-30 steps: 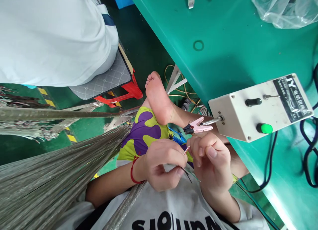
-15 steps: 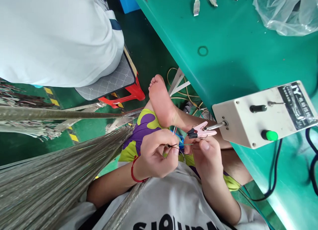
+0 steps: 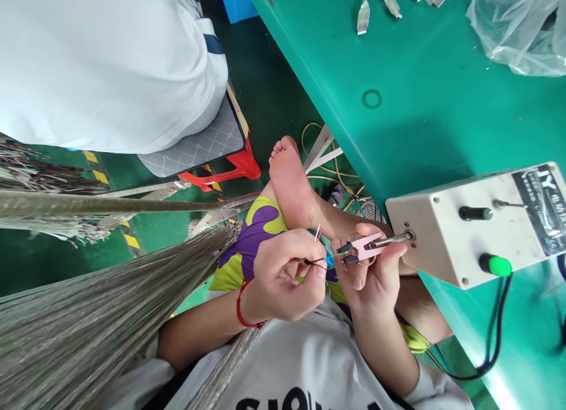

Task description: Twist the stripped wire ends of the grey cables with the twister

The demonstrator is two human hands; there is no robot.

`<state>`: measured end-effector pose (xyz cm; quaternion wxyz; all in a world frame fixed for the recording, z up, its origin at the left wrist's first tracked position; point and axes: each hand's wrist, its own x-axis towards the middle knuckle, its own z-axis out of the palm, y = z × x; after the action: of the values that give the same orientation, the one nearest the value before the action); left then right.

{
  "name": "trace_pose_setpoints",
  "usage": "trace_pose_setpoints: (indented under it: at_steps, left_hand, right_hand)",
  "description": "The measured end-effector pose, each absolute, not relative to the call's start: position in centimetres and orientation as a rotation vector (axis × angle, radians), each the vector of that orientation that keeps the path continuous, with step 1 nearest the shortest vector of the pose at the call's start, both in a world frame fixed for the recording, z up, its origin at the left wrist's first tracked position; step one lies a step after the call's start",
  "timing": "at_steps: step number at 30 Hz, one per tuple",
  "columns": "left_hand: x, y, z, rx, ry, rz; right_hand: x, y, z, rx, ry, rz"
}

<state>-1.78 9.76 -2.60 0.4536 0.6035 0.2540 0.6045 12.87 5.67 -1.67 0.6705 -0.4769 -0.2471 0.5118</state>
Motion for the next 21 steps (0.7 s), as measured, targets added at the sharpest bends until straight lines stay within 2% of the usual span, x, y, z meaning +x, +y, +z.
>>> trace_pose_setpoints:
  at_steps: [7, 13, 21]
  left_hand:
    - [-1.5, 9.8, -2.9, 1.501, 0.637, 1.46]
    - [-1.6, 9.7, -3.0, 1.483, 0.631, 1.434]
    - [-1.9, 9.7, -3.0, 1.382, 0.544, 1.417]
  right_hand:
    - [13.2, 5.2, -2.4, -1.152, -0.588, 1.116]
    - [13.3, 5.7, -2.4, -1.048, -0.613, 1.195]
    - [15.4, -1.4, 2.4, -1.442, -0.988, 1.097]
